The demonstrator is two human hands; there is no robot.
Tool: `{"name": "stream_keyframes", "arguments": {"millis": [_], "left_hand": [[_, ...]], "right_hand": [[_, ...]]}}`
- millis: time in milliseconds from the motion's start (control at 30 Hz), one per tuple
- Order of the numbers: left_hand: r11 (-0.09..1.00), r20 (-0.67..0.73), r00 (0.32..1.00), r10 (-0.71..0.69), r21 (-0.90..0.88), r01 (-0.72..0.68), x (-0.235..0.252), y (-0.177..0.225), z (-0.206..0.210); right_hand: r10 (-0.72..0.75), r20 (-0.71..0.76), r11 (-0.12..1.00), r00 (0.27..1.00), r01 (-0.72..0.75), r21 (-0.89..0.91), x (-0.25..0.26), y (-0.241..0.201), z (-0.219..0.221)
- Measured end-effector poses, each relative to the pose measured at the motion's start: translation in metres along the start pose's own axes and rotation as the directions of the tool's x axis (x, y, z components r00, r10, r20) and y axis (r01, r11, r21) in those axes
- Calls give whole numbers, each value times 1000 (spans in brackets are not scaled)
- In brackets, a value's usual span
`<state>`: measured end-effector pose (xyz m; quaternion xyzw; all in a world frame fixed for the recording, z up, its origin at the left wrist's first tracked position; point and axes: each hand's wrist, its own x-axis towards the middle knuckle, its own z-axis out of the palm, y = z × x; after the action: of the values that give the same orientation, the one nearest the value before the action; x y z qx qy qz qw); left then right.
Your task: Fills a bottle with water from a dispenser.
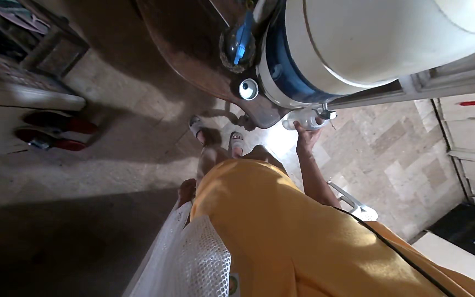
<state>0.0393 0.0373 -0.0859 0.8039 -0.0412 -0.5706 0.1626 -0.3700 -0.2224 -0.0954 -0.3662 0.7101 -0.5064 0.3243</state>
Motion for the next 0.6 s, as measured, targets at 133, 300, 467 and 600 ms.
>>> {"name": "stream_keyframes", "arguments": {"millis": [133, 300, 467, 600], "left_hand": [[999, -25, 1000, 4, -35, -5, 1, -2, 1], [999, 0, 1000, 24, 36, -24, 1, 1, -1], [998, -4, 999, 48, 50, -48, -1, 2, 0], [996, -22, 1000, 22, 81, -20, -6, 10, 1]], "right_hand": [[-5, 0, 1000, 1000, 5, 1, 0, 0, 0], [-9, -4, 1000, 1000, 9, 19, 1, -1, 1], [-9, 1, 1000, 1000, 9, 11, -1, -3, 1], [1, 9, 1000, 1000, -1, 19, -1, -3, 0]]}}
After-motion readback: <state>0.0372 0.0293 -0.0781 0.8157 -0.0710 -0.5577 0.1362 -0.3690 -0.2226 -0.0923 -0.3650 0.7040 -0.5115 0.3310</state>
